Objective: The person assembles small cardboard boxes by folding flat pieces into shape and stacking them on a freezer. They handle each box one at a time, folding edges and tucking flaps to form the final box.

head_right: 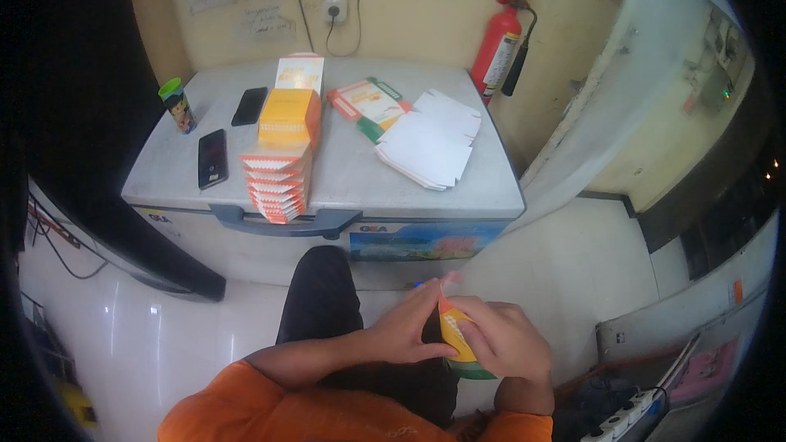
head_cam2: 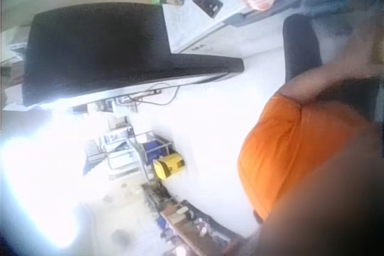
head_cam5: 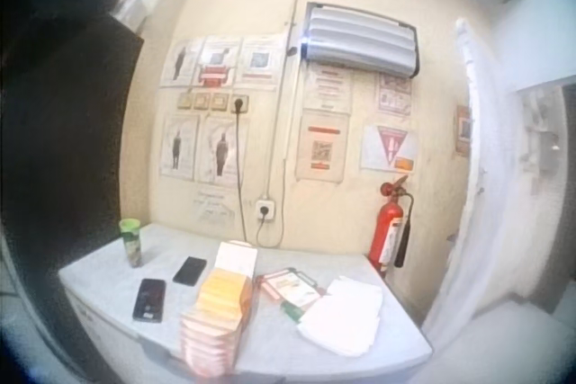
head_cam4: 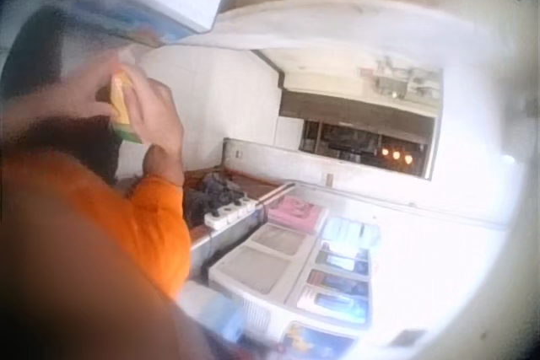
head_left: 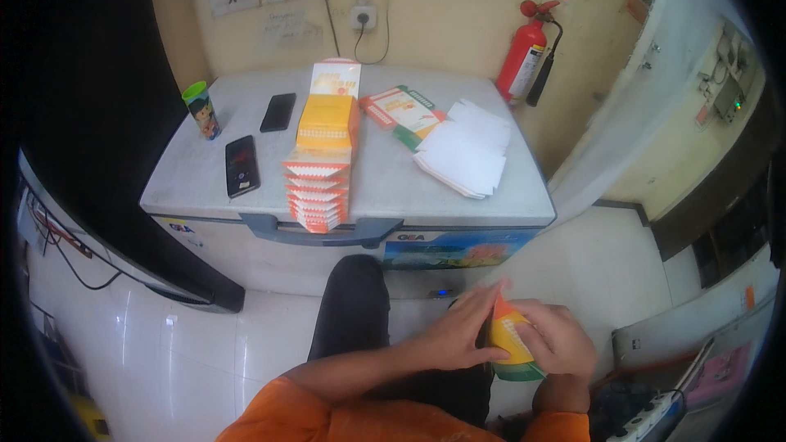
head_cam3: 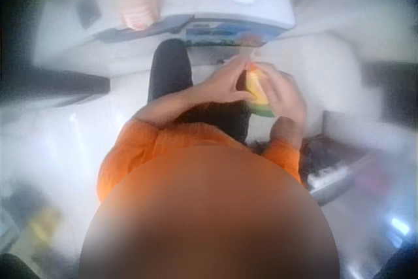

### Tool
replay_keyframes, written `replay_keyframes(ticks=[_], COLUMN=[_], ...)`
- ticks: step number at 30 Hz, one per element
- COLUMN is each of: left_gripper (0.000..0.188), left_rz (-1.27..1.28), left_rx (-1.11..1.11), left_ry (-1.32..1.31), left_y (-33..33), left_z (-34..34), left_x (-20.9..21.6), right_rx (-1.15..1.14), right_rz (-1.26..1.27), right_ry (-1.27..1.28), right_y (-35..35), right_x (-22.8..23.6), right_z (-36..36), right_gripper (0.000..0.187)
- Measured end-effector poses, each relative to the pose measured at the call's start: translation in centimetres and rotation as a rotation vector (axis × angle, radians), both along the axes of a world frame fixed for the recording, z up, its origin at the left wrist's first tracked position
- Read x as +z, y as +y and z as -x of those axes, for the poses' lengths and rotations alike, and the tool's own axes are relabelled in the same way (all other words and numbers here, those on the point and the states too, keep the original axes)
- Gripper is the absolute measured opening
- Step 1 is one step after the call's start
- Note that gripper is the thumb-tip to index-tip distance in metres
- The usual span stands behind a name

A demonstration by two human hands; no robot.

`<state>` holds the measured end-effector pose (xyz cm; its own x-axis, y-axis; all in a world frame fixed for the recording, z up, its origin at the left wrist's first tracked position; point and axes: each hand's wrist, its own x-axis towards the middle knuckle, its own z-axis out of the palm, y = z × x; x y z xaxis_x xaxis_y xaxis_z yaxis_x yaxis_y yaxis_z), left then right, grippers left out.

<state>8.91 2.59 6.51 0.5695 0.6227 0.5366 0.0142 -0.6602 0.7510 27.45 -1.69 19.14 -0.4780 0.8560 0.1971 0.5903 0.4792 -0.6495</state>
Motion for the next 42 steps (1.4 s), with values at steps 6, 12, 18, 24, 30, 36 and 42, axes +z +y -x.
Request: replay_keyframes(ticks=[6,12,18,24,30,36,42], left_gripper=[0.033,0.025,0.021,0.037,0.038,0.023,0.021], left_rz=[0.407,0.356,0.173,0.483,0.516,0.519,0.673], left_rx=[-0.283,-0.047,-0.223,-0.245,-0.183,-0.285,-0.055], left_ry=[0.208,0.093,-0.060,-0.126,-0.270,-0.243,-0.285], left_y=[-1.0,0.7,5.1,3.6,3.3,4.1,4.2], left_z=[0.9,0.8,-0.8,-3.2,-4.0,-3.0,-2.1], left_x=[-4.8,-6.6,-10.3,-14.5,-17.4,-18.5,-16.9], right_rx=[0.160,0.018,-0.231,-0.545,-0.679,-0.313,-0.692], right_rz=[0.262,-0.233,-0.435,-0.625,-0.205,-0.093,-0.249], right_ry=[-0.294,-0.367,-0.293,0.032,0.149,0.012,-0.024], right_y=[1.6,3.2,3.8,2.7,2.7,4.4,3.5], right_x=[-2.1,-5.2,-13.3,-21.9,-23.0,-21.3,-22.2], right_z=[0.5,3.1,4.1,1.0,0.6,2.3,4.4], right_gripper=[0.027,0.013,0.021,0.023,0.019,0.036,0.037])
